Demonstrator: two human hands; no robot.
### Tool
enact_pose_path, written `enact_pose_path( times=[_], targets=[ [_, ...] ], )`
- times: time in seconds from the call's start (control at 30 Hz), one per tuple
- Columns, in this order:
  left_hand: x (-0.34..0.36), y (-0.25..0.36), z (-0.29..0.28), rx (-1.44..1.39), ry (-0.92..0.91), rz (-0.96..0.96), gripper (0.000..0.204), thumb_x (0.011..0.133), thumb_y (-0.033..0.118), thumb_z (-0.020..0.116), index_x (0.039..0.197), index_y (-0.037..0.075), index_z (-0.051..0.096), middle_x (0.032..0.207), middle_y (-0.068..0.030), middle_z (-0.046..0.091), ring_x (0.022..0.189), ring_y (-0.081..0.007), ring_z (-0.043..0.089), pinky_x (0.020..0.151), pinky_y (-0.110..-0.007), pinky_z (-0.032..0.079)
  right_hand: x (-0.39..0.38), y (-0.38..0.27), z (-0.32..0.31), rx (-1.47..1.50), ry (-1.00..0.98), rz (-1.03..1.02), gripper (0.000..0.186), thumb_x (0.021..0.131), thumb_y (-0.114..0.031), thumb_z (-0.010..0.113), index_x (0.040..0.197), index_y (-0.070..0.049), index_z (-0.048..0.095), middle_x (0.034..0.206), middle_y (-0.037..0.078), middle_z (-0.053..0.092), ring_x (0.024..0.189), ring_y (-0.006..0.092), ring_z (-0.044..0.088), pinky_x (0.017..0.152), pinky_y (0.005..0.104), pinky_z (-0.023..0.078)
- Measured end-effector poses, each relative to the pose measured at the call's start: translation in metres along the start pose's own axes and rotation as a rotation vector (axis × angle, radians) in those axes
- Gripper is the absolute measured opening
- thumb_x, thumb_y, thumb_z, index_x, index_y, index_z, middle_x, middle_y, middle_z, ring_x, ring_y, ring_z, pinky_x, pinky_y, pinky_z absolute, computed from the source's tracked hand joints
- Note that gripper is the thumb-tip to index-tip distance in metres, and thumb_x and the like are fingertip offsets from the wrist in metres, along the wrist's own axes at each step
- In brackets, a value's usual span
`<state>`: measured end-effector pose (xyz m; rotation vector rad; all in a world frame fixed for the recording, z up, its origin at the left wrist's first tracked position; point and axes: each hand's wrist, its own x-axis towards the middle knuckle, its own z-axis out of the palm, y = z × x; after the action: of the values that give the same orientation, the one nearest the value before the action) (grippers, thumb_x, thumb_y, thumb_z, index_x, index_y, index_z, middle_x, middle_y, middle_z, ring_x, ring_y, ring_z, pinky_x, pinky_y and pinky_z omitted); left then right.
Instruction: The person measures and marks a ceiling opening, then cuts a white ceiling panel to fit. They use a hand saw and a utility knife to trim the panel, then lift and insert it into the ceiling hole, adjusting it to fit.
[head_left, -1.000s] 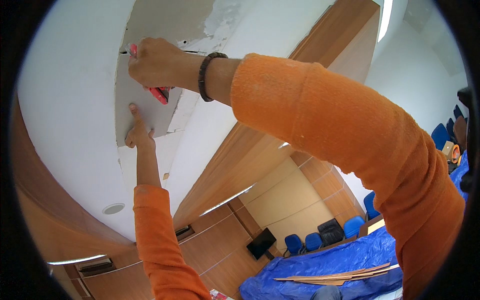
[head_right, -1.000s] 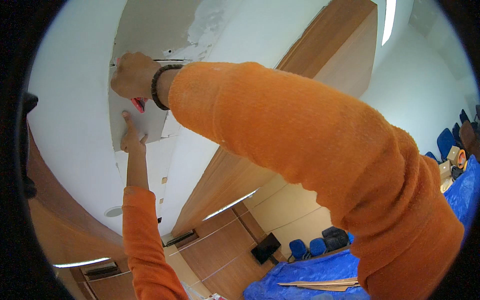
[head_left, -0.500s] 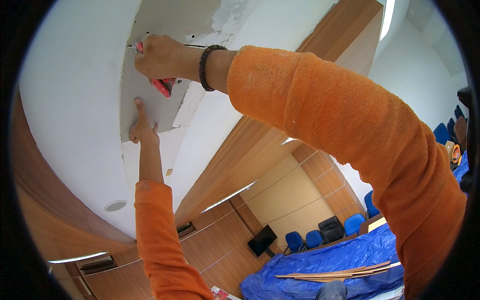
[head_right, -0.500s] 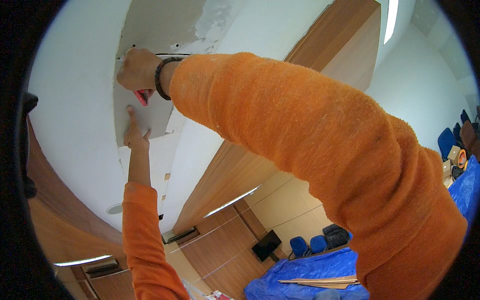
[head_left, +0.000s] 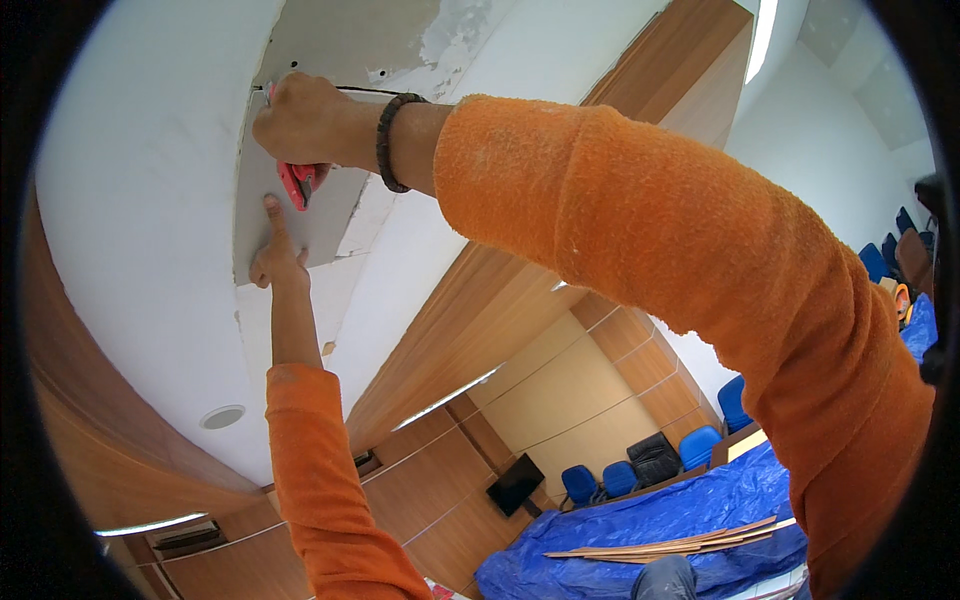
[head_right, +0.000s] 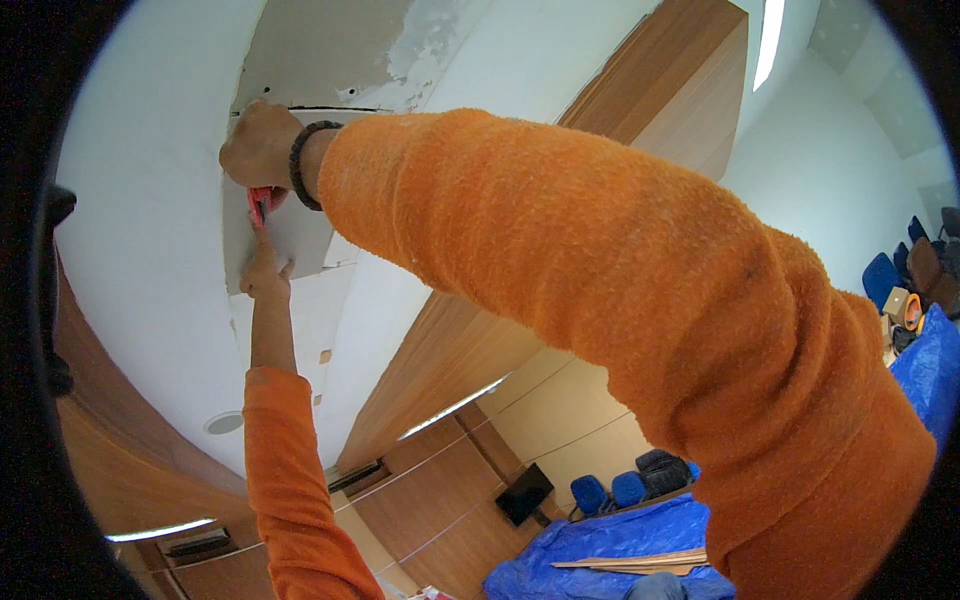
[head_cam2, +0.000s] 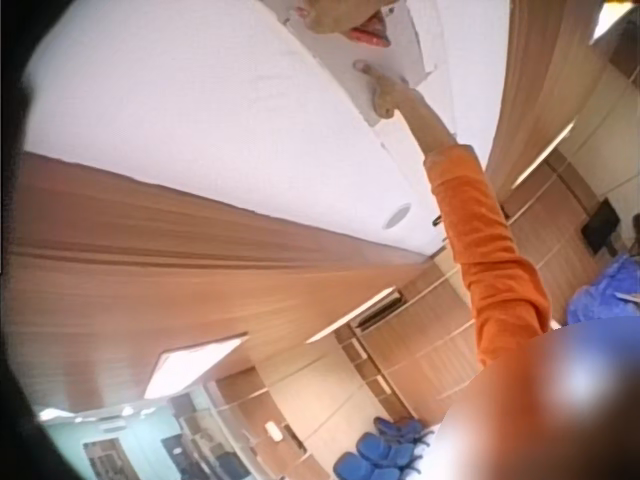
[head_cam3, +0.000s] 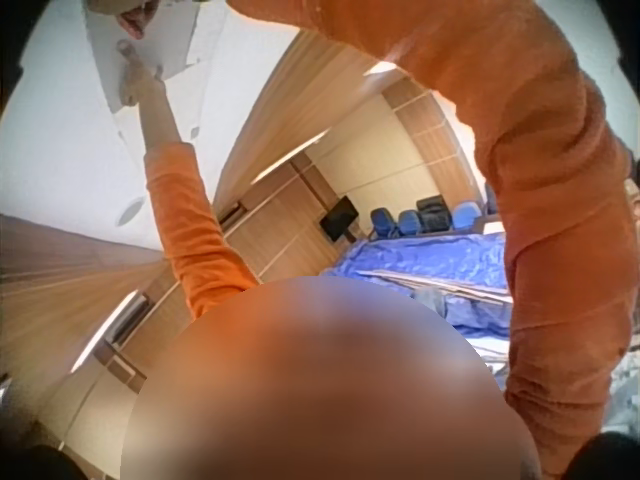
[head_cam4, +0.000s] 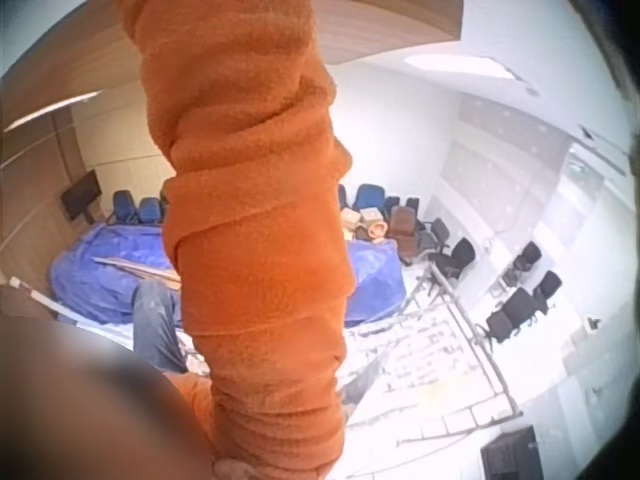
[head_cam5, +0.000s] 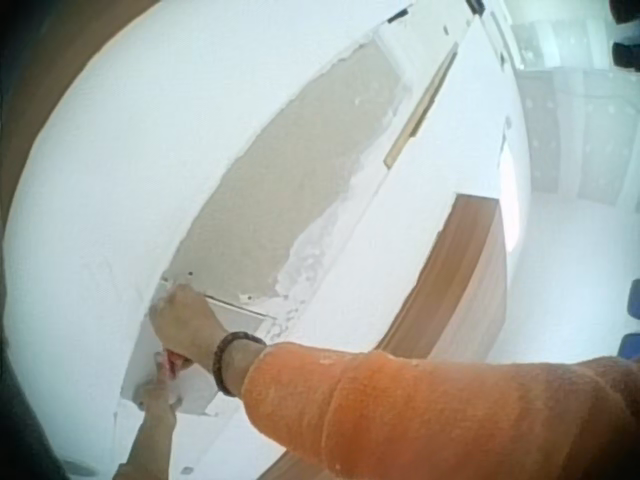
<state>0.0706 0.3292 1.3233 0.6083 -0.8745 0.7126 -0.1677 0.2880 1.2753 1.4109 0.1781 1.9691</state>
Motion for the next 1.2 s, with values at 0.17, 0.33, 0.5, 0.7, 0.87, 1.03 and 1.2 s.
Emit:
enact_pose_path(
  times=[0.17,0.33,0.5,0.7,0.87,1.03,1.2],
  targets=[
    [-0.001,0.002,-0.001,0.027,0.034,-0.029,0.151,0.049,0.079,0.090,0.138,-0.013,0.010,0.136,-0.0177,0.026,0.135,-0.0311,0.042,0.107,-0.050,0.059,-0.008,0.003,0.001,-0.247,0.021,-0.118,0.025,0.091,-0.015,0.061,0.095,0.001,0.079,0.098,0.024,0.076,0.097,0.0398,0.074,0.086,0.0469,0.062],
    [0.000,0.003,-0.003,0.017,0.046,-0.050,0.157,0.047,0.079,0.091,0.141,-0.016,0.009,0.140,-0.0191,0.026,0.135,-0.0325,0.042,0.107,-0.049,0.058,-0.006,0.000,0.008,-0.077,0.057,-0.074,0.021,0.089,-0.014,0.066,0.097,0.000,0.079,0.097,0.022,0.077,0.093,0.0421,0.073,0.084,0.0499,0.061],
    [0.005,0.003,-0.002,0.043,0.046,-0.051,0.157,0.048,0.079,0.091,0.142,-0.017,0.009,0.142,-0.0201,0.026,0.136,-0.0333,0.042,0.108,-0.047,0.058,-0.004,0.002,0.009,-0.197,-0.001,-0.144,0.024,0.091,-0.014,0.065,0.095,0.007,0.075,0.103,0.026,0.075,0.100,0.0428,0.071,0.085,0.0491,0.061],
    [0.010,-0.005,-0.003,-0.002,-0.001,-0.038,0.157,0.048,0.078,0.092,0.142,-0.016,0.009,0.142,-0.0206,0.025,0.137,-0.0338,0.039,0.108,-0.047,0.058,-0.001,-0.013,0.027,0.507,0.220,0.348,0.027,0.084,-0.017,0.073,0.091,0.009,0.073,0.096,0.026,0.075,0.095,0.0370,0.073,0.084,0.0460,0.060],
    [0.011,-0.008,-0.006,-0.010,-0.031,0.033,0.159,0.048,0.080,0.091,0.140,-0.019,0.007,0.142,-0.0233,0.025,0.138,-0.0350,0.039,0.104,-0.046,0.060,0.003,-0.002,0.016,-0.192,-0.084,-0.162,0.029,0.089,-0.012,0.066,0.102,0.014,0.068,0.091,0.029,0.073,0.099,0.0391,0.074,0.089,0.0480,0.058],
    [0.013,-0.005,0.001,0.080,0.074,-0.011,0.161,0.049,0.082,0.088,0.139,-0.023,0.005,0.139,-0.0250,0.026,0.136,-0.0339,0.041,0.099,-0.043,0.063,0.014,-0.010,0.024,0.154,-0.058,0.087,0.038,0.090,-0.016,0.065,0.108,0.018,0.062,0.096,0.031,0.073,0.102,0.0415,0.073,0.093,0.0460,0.058],
    [0.018,-0.004,0.005,0.097,0.145,-0.045,0.156,0.050,0.082,0.088,0.137,-0.021,0.010,0.136,-0.0232,0.027,0.133,-0.0308,0.040,0.099,-0.042,0.064,0.033,-0.007,0.053,0.217,-0.056,0.235,0.055,0.090,-0.016,0.063,0.127,0.021,0.046,0.112,0.035,0.069,0.108,0.0426,0.071,0.094,0.0444,0.057]
  ],
)
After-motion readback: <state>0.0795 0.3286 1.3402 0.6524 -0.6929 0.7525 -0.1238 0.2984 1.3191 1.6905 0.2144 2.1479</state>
